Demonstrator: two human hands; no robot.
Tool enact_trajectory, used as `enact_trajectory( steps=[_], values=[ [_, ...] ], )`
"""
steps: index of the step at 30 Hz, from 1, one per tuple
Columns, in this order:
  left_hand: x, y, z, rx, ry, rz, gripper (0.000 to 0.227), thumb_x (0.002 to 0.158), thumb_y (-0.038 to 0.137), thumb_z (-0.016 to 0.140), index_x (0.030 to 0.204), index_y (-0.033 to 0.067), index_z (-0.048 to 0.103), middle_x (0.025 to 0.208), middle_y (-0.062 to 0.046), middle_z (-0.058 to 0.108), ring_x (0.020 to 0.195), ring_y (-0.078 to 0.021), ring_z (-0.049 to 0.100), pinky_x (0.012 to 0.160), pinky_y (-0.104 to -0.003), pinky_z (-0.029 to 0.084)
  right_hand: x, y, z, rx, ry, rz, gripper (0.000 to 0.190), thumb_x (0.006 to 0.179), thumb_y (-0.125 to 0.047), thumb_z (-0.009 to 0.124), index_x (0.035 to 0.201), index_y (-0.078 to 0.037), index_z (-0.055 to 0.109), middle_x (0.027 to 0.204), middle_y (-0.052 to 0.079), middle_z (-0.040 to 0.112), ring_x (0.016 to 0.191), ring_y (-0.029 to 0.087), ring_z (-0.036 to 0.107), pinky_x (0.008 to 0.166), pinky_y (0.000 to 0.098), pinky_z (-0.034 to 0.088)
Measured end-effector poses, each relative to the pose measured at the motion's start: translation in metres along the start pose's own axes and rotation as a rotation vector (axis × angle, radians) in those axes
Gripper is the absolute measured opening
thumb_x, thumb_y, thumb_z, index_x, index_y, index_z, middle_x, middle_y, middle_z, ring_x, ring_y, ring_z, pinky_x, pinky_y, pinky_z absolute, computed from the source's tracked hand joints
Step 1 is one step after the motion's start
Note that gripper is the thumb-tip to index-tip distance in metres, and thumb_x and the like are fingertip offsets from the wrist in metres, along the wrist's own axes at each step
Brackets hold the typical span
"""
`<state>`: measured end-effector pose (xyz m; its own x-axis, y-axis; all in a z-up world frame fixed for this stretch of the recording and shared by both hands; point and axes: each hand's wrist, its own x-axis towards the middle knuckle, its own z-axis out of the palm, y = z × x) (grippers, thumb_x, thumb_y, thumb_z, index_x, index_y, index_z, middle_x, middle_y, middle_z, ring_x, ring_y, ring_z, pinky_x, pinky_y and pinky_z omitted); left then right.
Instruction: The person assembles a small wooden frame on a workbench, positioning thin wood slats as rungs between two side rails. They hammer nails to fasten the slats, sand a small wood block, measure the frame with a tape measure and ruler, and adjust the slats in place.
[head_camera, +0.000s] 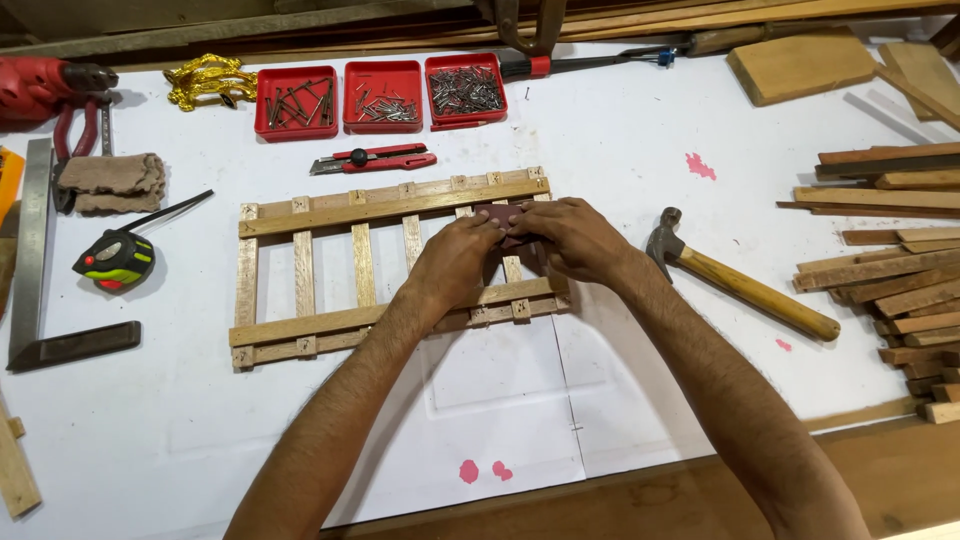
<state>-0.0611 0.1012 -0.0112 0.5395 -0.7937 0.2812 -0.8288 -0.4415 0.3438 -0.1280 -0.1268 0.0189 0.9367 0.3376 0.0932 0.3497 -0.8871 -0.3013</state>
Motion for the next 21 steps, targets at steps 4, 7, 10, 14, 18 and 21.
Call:
enact_trajectory(
  steps=[4,7,10,14,18,21],
  values=[
    [-0.014,0.026,-0.022,-0.026,-0.021,-0.001,0.036,0.082,-0.001,0.073,0.117,0.0026,0.071,0.123,-0.013,0.072,0.130,-0.0279,0.060,0.108,-0.039,0.050,-0.017,-0.026,-0.013,0.018,-0.005,0.012,0.032,0.094,-0.016,0.070,0.126,-0.016,0.069,0.126,0.004,0.073,0.122,0.021,0.066,0.115,0.0459,0.045],
    [-0.024,0.034,-0.020,-0.026,-0.083,-0.025,0.027,0.088,0.006,0.075,0.115,0.0038,0.071,0.118,-0.012,0.074,0.129,-0.0268,0.061,0.106,-0.038,0.052,-0.032,-0.042,-0.019,0.015,-0.030,0.008,0.040,0.088,-0.021,0.077,0.126,-0.014,0.067,0.125,0.004,0.072,0.128,0.023,0.060,0.114,0.0493,0.040],
    [-0.028,0.046,-0.031,-0.059,-0.125,-0.040,0.022,0.089,0.010,0.076,0.110,0.0052,0.071,0.115,-0.011,0.074,0.124,-0.0274,0.063,0.103,-0.040,0.053,-0.042,-0.044,-0.015,0.029,-0.089,0.041,0.039,0.095,-0.026,0.076,0.131,-0.018,0.065,0.132,-0.001,0.069,0.134,0.019,0.055,0.116,0.0530,0.034],
    [-0.022,0.048,-0.039,0.000,-0.242,-0.058,0.025,0.086,0.012,0.078,0.108,0.0046,0.071,0.114,-0.012,0.074,0.123,-0.0271,0.064,0.104,-0.040,0.053,-0.041,-0.040,-0.016,-0.067,-0.181,0.067,0.054,0.085,-0.021,0.072,0.137,-0.022,0.060,0.140,-0.005,0.063,0.138,0.017,0.049,0.120,0.0567,0.027],
    [-0.008,0.045,-0.054,-0.034,-0.251,-0.070,0.025,0.083,0.008,0.079,0.106,0.0018,0.071,0.114,-0.012,0.073,0.125,-0.0283,0.061,0.108,-0.041,0.049,-0.024,-0.037,-0.026,-0.002,-0.164,0.093,0.041,0.095,-0.032,0.069,0.133,-0.022,0.061,0.138,-0.003,0.063,0.138,0.018,0.050,0.120,0.0595,0.027],
    [0.001,0.017,-0.029,-0.014,-0.178,-0.044,0.032,0.084,-0.003,0.073,0.115,0.0023,0.071,0.119,-0.012,0.074,0.129,-0.0274,0.061,0.110,-0.039,0.050,-0.009,-0.015,-0.015,0.013,-0.119,0.109,0.037,0.097,-0.022,0.064,0.135,-0.023,0.062,0.139,-0.001,0.064,0.134,0.018,0.054,0.121,0.0604,0.027]
  ],
)
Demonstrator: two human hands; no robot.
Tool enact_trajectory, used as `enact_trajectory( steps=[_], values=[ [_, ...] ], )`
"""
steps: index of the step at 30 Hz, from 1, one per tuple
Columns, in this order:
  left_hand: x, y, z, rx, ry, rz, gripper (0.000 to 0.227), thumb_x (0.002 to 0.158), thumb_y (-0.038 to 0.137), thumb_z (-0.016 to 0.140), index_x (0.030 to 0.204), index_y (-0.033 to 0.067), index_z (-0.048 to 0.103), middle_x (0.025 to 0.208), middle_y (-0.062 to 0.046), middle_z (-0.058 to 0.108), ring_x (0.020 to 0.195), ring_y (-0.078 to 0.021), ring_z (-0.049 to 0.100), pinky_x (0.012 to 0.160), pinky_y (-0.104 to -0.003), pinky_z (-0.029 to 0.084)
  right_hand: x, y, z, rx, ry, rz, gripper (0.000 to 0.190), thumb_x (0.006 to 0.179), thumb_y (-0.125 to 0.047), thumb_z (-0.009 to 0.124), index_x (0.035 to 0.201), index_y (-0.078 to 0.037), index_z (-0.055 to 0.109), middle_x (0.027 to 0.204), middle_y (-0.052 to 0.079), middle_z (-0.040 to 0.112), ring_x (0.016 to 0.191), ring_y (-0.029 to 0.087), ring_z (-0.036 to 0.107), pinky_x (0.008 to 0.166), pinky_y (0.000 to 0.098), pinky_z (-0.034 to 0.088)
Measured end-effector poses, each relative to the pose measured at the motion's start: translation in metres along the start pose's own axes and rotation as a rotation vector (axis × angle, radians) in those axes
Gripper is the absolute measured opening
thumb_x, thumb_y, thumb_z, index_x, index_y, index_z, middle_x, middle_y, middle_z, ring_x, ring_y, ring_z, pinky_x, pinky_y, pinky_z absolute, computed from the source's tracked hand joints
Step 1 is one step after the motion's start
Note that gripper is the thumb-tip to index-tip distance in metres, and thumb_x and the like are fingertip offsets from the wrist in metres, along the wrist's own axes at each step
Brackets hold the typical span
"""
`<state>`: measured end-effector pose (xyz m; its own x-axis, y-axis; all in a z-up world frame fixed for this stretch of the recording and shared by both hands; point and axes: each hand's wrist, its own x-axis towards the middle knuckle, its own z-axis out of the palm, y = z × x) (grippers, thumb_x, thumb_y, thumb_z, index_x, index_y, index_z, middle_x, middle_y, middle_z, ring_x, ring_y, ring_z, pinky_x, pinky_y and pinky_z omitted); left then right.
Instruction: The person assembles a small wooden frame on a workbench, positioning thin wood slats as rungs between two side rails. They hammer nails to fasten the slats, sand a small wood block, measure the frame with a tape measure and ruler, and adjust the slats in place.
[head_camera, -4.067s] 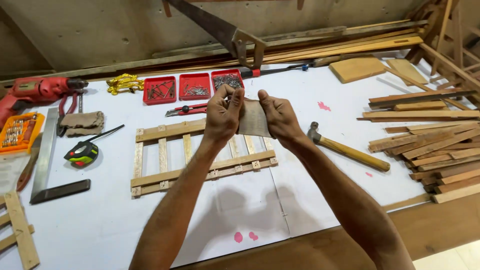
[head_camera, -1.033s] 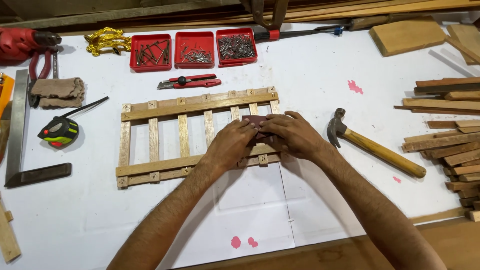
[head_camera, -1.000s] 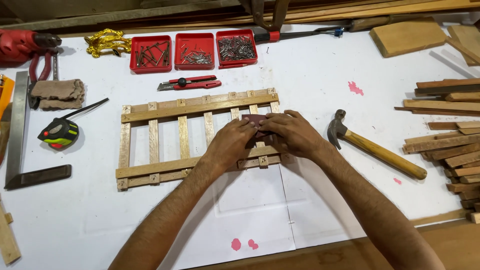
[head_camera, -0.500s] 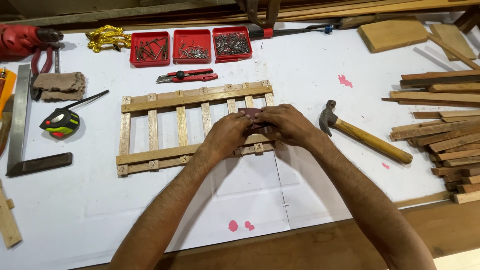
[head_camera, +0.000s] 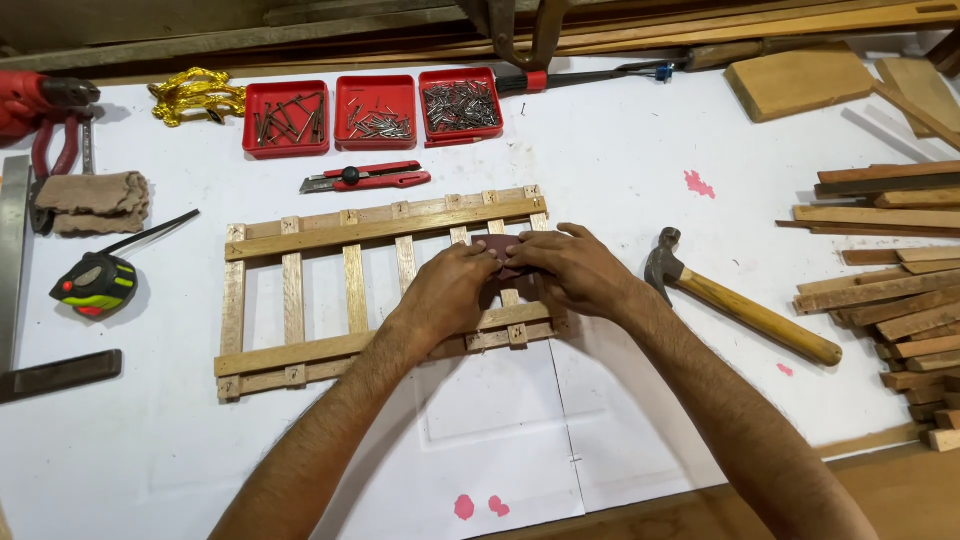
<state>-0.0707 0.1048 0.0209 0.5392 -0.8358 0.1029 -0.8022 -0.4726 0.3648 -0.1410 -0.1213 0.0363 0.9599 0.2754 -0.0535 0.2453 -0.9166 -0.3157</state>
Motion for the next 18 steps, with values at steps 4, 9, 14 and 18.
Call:
enact_trajectory(
  steps=[4,9,14,18],
  values=[
    [0.009,-0.007,-0.003,-0.035,0.040,-0.007,0.032,0.085,-0.003,0.071,0.117,0.0014,0.070,0.122,-0.016,0.071,0.130,-0.0303,0.059,0.106,-0.041,0.051,0.014,0.007,-0.003,0.001,0.016,-0.010,0.039,0.095,-0.014,0.060,0.133,-0.022,0.064,0.137,0.000,0.065,0.133,0.019,0.055,0.120,0.0608,0.026],
    [0.005,-0.010,0.011,-0.042,0.157,0.025,0.025,0.089,0.000,0.071,0.114,0.0022,0.071,0.116,-0.016,0.075,0.126,-0.0298,0.062,0.102,-0.041,0.054,0.007,0.011,0.011,0.021,0.108,-0.062,0.043,0.090,-0.004,0.058,0.129,-0.020,0.068,0.135,0.002,0.069,0.131,0.021,0.060,0.117,0.0539,0.036],
    [-0.015,0.019,-0.008,0.007,0.055,0.010,0.022,0.083,0.000,0.073,0.105,0.0019,0.071,0.105,-0.015,0.075,0.116,-0.0284,0.068,0.101,-0.039,0.055,-0.019,-0.025,-0.007,0.053,0.108,-0.106,0.031,0.091,-0.016,0.069,0.123,-0.014,0.070,0.124,0.005,0.072,0.115,0.025,0.069,0.105,0.0459,0.050],
    [-0.032,0.037,-0.023,0.039,-0.014,0.022,0.009,0.093,0.009,0.070,0.100,0.0035,0.073,0.097,-0.014,0.075,0.099,-0.0279,0.073,0.091,-0.040,0.059,-0.039,-0.059,-0.028,0.115,-0.040,0.028,0.030,0.095,-0.022,0.071,0.123,-0.014,0.069,0.118,0.005,0.074,0.105,0.025,0.072,0.095,0.0394,0.058]
  ],
)
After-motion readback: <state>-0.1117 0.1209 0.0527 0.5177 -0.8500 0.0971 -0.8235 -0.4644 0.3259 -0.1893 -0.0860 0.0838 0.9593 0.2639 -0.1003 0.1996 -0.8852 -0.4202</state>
